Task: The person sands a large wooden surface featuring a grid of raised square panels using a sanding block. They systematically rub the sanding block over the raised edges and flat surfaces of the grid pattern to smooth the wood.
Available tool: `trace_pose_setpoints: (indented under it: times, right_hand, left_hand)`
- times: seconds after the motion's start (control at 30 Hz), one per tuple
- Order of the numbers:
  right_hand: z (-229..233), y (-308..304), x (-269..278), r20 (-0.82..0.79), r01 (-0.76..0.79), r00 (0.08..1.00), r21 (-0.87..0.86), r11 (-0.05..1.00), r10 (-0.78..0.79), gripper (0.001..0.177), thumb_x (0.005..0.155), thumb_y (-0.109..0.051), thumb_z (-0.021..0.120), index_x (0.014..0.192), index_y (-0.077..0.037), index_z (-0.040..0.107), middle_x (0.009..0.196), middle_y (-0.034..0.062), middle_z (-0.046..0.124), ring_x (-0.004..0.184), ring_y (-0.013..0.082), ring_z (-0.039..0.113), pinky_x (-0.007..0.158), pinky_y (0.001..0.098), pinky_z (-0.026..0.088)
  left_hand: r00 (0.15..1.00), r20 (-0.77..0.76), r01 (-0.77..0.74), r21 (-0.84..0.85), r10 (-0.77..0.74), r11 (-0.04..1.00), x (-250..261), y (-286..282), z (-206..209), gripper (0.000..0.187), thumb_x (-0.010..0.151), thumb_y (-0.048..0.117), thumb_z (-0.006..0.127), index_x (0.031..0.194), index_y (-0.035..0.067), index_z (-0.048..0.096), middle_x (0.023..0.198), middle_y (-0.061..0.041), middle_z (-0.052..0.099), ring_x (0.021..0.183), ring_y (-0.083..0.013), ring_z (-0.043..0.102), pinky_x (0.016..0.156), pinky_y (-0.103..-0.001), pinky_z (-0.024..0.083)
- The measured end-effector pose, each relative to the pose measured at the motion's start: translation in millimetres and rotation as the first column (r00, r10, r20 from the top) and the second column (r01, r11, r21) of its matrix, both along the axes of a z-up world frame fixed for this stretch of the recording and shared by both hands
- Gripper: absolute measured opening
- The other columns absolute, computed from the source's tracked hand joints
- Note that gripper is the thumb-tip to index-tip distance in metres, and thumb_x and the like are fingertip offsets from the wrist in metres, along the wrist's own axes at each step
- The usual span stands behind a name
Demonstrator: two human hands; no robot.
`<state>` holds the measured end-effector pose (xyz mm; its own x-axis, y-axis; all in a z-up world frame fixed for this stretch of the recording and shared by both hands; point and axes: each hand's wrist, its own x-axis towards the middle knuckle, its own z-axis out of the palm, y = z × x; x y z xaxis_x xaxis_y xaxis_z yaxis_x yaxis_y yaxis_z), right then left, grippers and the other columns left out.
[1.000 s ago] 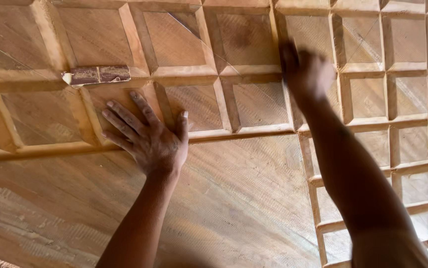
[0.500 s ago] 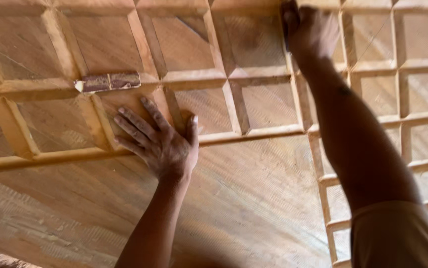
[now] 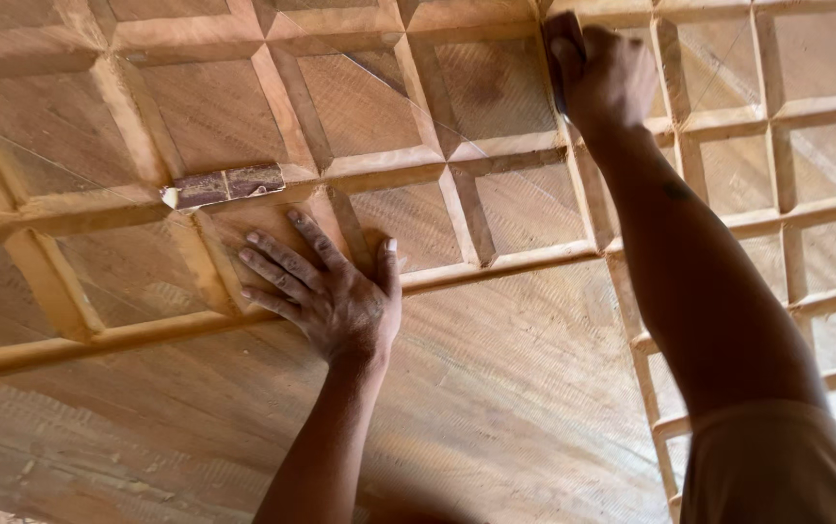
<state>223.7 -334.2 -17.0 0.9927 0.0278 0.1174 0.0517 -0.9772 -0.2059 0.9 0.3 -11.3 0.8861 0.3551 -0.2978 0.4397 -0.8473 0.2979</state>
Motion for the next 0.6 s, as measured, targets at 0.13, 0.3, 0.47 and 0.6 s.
trace_pose_setpoints:
  times: [0.13, 0.3, 0.47, 0.6]
  right_hand:
    - [37, -12, -135, 0.050, -0.001, 0.999, -0.207, 0.978, 0.012, 0.067, 0.115, -0.049, 0.061, 0.056, -0.015, 0.056, 0.052, 0.0063, 0.055, 0.037, 0.0202, 0.044, 0.038, 0.0412, 0.033]
    - [99, -21, -203, 0.062, 0.233, 0.967, 0.181, 0.955, -0.248, 0.028, 0.102, -0.032, 0.072, 0.088, -0.007, 0.069, 0.064, 0.0031, 0.066, 0.050, 0.0118, 0.062, 0.044, 0.0309, 0.051]
    - [71, 43, -266, -0.205, 0.489, 0.854, 0.628, 0.605, -0.478, 0.021, 0.099, -0.022, 0.067, 0.110, -0.005, 0.073, 0.067, 0.0020, 0.064, 0.051, 0.0074, 0.058, 0.044, 0.0272, 0.046]
    - [42, 82, -319, -0.285, 0.532, 0.825, 0.681, 0.503, -0.488, 0.021, 0.092, -0.012, 0.066, 0.108, 0.001, 0.070, 0.072, 0.0034, 0.071, 0.055, 0.0088, 0.065, 0.045, 0.0285, 0.054]
  left_hand:
    - [1.000, 0.009, 0.006, -0.012, -0.006, 1.000, 3, 1, 2, 0.109, 0.095, 0.082, 0.037, 0.166, 0.008, -0.001, 0.164, -0.038, -0.010, 0.153, -0.0564, -0.009, 0.117, -0.079, 0.000]
    - [0.992, 0.129, 0.014, -0.013, -0.013, 1.000, 6, 2, 4, 0.106, 0.095, 0.083, 0.033, 0.166, 0.010, 0.003, 0.165, -0.036, -0.010, 0.154, -0.0541, -0.009, 0.119, -0.078, -0.002]
    - [0.971, 0.122, 0.204, 0.020, -0.204, 0.979, 8, 9, 4, 0.090, 0.101, 0.071, 0.030, 0.168, 0.012, 0.016, 0.171, -0.031, -0.007, 0.156, -0.0529, -0.011, 0.118, -0.075, -0.009]
    - [0.967, 0.169, 0.191, 0.026, -0.193, 0.981, 11, 8, -2, 0.090, 0.097, 0.071, 0.030, 0.165, 0.012, 0.020, 0.169, -0.029, -0.005, 0.154, -0.0518, -0.011, 0.116, -0.074, -0.011]
